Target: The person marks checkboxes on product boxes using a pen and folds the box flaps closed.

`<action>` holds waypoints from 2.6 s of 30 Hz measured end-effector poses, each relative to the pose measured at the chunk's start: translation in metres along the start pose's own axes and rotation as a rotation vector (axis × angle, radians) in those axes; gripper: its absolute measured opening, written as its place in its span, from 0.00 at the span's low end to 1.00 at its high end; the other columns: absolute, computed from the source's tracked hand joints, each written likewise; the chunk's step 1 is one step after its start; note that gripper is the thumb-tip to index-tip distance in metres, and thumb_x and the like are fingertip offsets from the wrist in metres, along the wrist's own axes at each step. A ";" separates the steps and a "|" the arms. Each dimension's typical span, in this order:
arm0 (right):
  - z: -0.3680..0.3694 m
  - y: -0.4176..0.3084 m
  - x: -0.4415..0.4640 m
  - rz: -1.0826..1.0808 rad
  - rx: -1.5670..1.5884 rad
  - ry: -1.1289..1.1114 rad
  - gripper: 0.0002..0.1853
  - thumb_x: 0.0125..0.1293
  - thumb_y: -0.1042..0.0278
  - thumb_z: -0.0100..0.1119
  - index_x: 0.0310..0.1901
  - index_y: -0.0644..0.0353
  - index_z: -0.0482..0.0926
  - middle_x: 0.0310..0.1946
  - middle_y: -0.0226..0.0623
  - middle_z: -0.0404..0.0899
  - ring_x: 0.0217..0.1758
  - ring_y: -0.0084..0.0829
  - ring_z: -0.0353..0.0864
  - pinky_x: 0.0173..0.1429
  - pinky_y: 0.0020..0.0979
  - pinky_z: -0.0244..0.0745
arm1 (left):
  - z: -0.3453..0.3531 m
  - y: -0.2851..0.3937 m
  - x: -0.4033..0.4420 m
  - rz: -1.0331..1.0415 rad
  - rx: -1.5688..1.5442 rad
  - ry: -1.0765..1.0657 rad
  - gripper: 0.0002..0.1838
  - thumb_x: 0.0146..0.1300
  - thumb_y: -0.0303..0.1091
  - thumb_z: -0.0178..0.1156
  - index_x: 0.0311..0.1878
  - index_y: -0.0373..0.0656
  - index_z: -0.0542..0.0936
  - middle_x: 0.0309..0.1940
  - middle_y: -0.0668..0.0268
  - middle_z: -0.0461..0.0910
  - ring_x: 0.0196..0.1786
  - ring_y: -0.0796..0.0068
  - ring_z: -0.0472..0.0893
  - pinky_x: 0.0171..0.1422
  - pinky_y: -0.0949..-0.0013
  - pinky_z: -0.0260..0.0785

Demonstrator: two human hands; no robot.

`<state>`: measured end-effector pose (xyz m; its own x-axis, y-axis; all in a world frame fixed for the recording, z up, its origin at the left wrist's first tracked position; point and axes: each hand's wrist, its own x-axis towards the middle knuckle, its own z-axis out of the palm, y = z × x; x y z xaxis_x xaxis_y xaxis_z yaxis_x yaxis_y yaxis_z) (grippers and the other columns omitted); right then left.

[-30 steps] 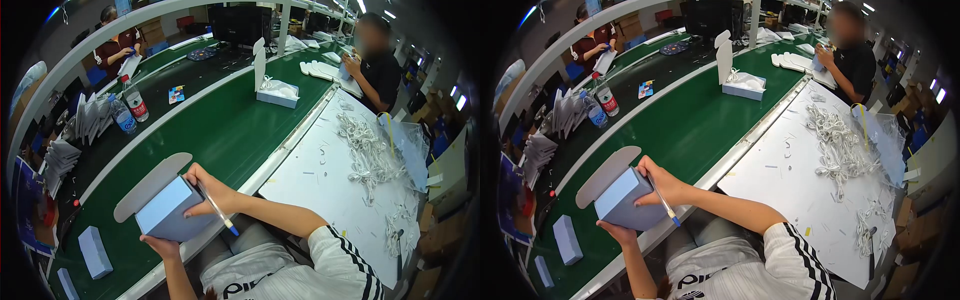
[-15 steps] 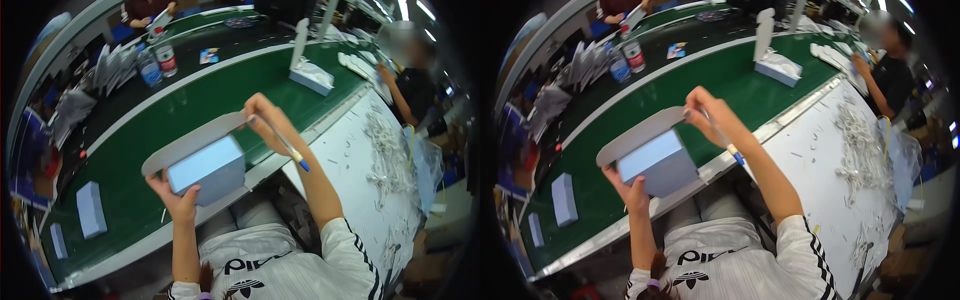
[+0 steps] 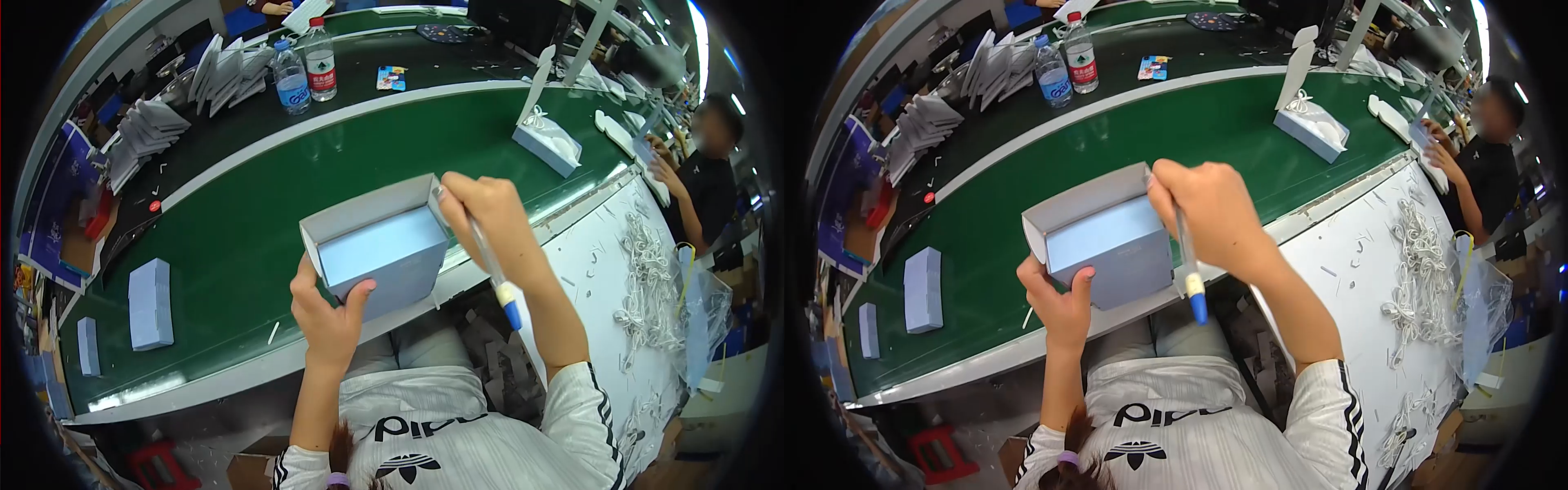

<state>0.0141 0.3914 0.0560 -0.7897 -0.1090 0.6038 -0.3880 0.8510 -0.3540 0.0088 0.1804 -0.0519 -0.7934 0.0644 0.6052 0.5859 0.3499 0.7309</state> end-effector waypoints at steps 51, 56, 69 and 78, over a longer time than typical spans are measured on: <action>0.077 0.025 -0.033 -0.385 0.437 0.362 0.11 0.57 0.78 0.58 0.27 0.58 0.64 0.52 0.42 0.77 0.55 0.41 0.74 0.60 0.40 0.64 | -0.018 -0.027 0.029 0.425 0.064 -0.119 0.24 0.53 0.22 0.51 0.56 0.45 0.69 0.51 0.58 0.73 0.58 0.54 0.71 0.68 0.49 0.59; 0.073 0.020 -0.034 -0.376 0.531 0.370 0.10 0.56 0.80 0.56 0.27 0.58 0.64 0.51 0.42 0.78 0.54 0.41 0.74 0.60 0.40 0.64 | -0.014 -0.027 0.018 0.427 0.013 -0.108 0.37 0.53 0.30 0.56 0.68 0.49 0.56 0.63 0.55 0.63 0.67 0.50 0.61 0.69 0.47 0.55; 0.006 0.096 -0.127 0.021 0.163 0.546 0.09 0.51 0.82 0.55 0.29 0.59 0.66 0.38 0.42 0.81 0.39 0.32 0.77 0.41 0.26 0.71 | 0.021 -0.001 -0.025 -0.144 -0.210 -0.607 0.49 0.41 0.24 0.65 0.69 0.37 0.51 0.60 0.52 0.64 0.61 0.56 0.66 0.67 0.59 0.54; -0.008 0.113 -0.158 0.700 0.273 0.229 0.07 0.62 0.75 0.51 0.31 0.58 0.62 0.40 0.46 0.79 0.46 0.35 0.76 0.49 0.29 0.69 | 0.106 -0.004 0.001 -0.034 -0.034 -0.289 0.33 0.50 0.27 0.63 0.60 0.36 0.61 0.48 0.54 0.68 0.49 0.58 0.71 0.59 0.60 0.62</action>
<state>0.0985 0.5095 -0.0733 -0.7875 0.5397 0.2975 0.0368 0.5230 -0.8515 -0.0120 0.2782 -0.0878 -0.8239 0.3185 0.4688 0.5595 0.3251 0.7624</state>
